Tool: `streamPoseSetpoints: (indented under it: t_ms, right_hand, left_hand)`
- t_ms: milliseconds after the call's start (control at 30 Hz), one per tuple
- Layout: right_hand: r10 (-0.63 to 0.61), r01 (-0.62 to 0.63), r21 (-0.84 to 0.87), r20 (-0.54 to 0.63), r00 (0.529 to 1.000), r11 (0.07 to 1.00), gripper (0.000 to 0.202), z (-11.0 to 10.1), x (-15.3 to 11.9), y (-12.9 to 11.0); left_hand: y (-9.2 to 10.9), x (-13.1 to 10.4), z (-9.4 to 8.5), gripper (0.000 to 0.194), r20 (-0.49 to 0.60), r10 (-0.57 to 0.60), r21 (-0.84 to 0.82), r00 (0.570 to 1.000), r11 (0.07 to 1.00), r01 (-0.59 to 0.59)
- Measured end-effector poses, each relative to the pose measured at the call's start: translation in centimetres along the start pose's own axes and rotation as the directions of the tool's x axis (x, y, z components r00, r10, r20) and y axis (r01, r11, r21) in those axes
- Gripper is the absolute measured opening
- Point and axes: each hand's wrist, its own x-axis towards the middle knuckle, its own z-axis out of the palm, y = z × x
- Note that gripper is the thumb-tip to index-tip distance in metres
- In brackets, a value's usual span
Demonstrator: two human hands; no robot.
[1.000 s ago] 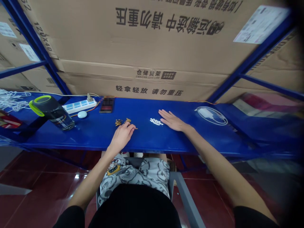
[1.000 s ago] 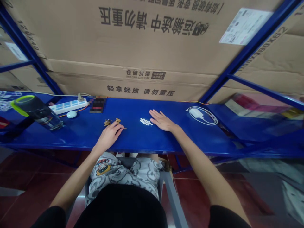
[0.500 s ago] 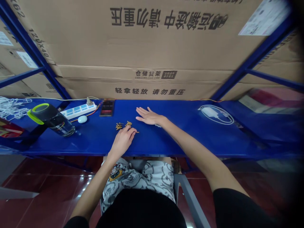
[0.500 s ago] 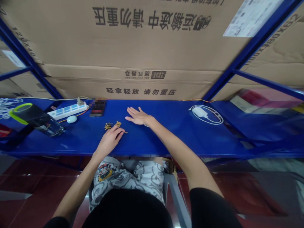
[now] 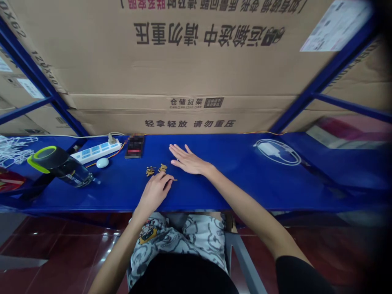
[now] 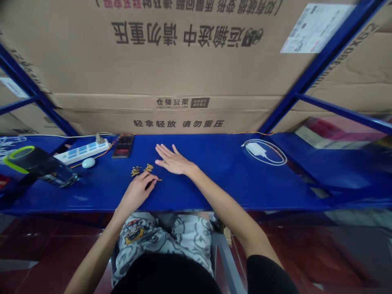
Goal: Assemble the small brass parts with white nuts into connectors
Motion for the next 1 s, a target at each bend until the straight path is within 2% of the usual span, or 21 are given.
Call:
streamPoseSetpoints:
  t_ms: [67,133,233,333,433,633,867,1000]
  right_hand:
    - [-0.002,0.005,0.03,-0.078,0.997,1.0,0.071,-1.6,-0.6,0.6]
    - [0.051,-0.046,0.041,-0.136,0.989,0.998,0.067,-3.0,-1.3,1.5]
    - [0.101,-0.099,0.019,-0.121,0.988,0.995,0.06,-3.6,-2.6,2.8]
    - [0.058,-0.058,0.0,-0.083,0.995,0.998,0.064,-2.5,-3.3,3.0]
    - [0.01,-0.015,-0.049,-0.1,0.995,0.999,0.067,-0.9,-2.8,2.1]
    - [0.007,-0.027,-0.1,-0.204,0.979,0.995,0.055,0.7,-0.9,1.3]
    - [-0.086,0.067,-0.095,-0.218,0.972,0.993,0.038,1.4,-0.6,2.7]
    - [-0.151,0.12,-0.131,-0.261,0.954,0.984,0.032,2.2,-0.5,2.4]
  left_hand:
    - [0.0,-0.1,0.0,0.015,0.002,-0.002,-0.012,1.0,1.0,0.002]
    - [0.1,-0.1,0.0,0.015,0.011,-0.01,-0.024,1.0,1.0,0.011]
    - [0.3,0.0,-0.1,0.018,0.017,-0.054,-0.04,0.998,0.998,0.055]
    - [0.5,0.2,-0.2,0.022,0.002,-0.117,-0.096,0.993,0.988,0.117]
    - [0.4,0.3,-0.1,0.013,-0.007,-0.142,-0.136,0.99,0.981,0.14]
    - [0.1,0.3,-0.2,0.011,-0.016,-0.092,-0.14,0.996,0.986,0.089]
    - [0.2,0.3,-0.2,0.01,-0.026,-0.057,-0.134,0.998,0.99,0.053]
    - [0.0,0.2,0.0,0.011,-0.034,-0.052,-0.125,0.998,0.991,0.047]
